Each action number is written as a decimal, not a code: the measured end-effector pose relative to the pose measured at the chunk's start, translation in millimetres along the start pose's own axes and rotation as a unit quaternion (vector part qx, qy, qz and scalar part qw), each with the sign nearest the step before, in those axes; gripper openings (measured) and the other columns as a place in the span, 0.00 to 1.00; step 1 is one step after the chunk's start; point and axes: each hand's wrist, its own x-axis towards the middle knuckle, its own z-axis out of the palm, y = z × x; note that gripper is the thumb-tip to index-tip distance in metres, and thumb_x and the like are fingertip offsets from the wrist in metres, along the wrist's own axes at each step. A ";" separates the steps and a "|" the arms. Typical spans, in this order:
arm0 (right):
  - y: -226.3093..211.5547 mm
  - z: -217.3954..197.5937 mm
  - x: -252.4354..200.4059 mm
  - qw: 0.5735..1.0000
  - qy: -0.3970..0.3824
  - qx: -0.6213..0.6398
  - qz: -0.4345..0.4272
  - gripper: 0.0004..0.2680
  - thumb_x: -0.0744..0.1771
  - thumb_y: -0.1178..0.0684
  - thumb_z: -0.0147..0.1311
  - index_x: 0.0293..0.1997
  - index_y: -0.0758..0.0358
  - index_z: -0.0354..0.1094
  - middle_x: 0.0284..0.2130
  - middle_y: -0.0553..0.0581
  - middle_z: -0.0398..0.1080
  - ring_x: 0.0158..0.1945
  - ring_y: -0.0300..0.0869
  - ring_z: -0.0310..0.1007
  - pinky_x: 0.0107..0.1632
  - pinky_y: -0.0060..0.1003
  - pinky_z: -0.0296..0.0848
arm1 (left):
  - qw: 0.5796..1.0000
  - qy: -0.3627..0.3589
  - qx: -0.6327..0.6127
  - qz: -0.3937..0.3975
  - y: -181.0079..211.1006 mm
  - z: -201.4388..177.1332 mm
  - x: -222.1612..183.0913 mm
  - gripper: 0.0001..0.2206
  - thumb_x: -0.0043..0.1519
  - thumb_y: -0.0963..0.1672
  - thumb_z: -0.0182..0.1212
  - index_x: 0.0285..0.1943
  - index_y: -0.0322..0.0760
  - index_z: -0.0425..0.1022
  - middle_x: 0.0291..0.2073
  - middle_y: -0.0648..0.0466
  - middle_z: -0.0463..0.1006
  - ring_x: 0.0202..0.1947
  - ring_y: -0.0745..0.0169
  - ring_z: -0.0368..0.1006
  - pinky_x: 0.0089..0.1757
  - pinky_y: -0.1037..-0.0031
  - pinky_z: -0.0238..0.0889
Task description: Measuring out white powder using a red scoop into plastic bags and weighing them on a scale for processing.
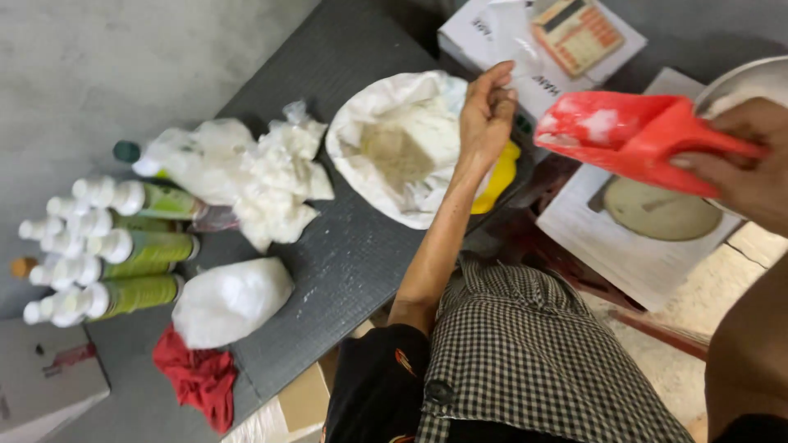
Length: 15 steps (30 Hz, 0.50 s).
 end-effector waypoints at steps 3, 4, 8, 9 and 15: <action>-95.2 46.4 52.1 0.986 -0.095 0.105 0.090 0.16 0.67 0.48 0.62 0.56 0.68 0.68 0.35 0.63 0.74 0.31 0.47 0.79 0.30 0.39 0.76 | 0.990 0.068 0.106 0.059 23.4 -67.0 -8.7 0.19 0.65 0.36 0.59 0.65 0.42 0.73 0.51 0.52 0.75 0.43 0.68 0.73 0.46 0.74 0.71; -110.9 63.7 63.5 0.985 -0.100 0.107 0.087 0.16 0.67 0.48 0.62 0.56 0.68 0.68 0.35 0.63 0.74 0.31 0.47 0.79 0.30 0.39 0.76 | 0.990 0.073 0.110 0.057 33.5 -85.9 -13.2 0.19 0.65 0.36 0.59 0.65 0.42 0.73 0.51 0.52 0.75 0.43 0.68 0.73 0.46 0.74 0.71; -154.7 141.2 98.5 0.948 -0.190 -0.234 -0.098 0.16 0.64 0.42 0.66 0.52 0.57 0.73 0.31 0.60 0.78 0.30 0.50 0.78 0.39 0.47 0.75 | 0.972 0.179 0.123 0.092 48.2 -158.4 -28.1 0.17 0.65 0.35 0.55 0.63 0.37 0.73 0.52 0.52 0.76 0.48 0.66 0.74 0.47 0.75 0.71; -161.3 162.9 104.5 0.938 -0.199 -0.253 -0.128 0.14 0.63 0.43 0.65 0.50 0.55 0.74 0.30 0.61 0.77 0.32 0.53 0.78 0.41 0.50 0.74 | 0.959 0.224 0.122 0.123 45.8 -176.7 -32.1 0.14 0.68 0.35 0.56 0.62 0.35 0.74 0.52 0.52 0.78 0.51 0.65 0.75 0.52 0.75 0.70; -142.6 272.2 131.0 0.930 -0.133 -0.254 -0.228 0.08 0.64 0.49 0.60 0.42 0.58 0.72 0.31 0.60 0.77 0.32 0.52 0.77 0.42 0.52 0.66 | 0.920 0.330 -0.197 0.073 9.9 -274.9 -44.7 0.11 0.67 0.36 0.54 0.57 0.27 0.75 0.45 0.49 0.78 0.41 0.65 0.74 0.45 0.73 0.71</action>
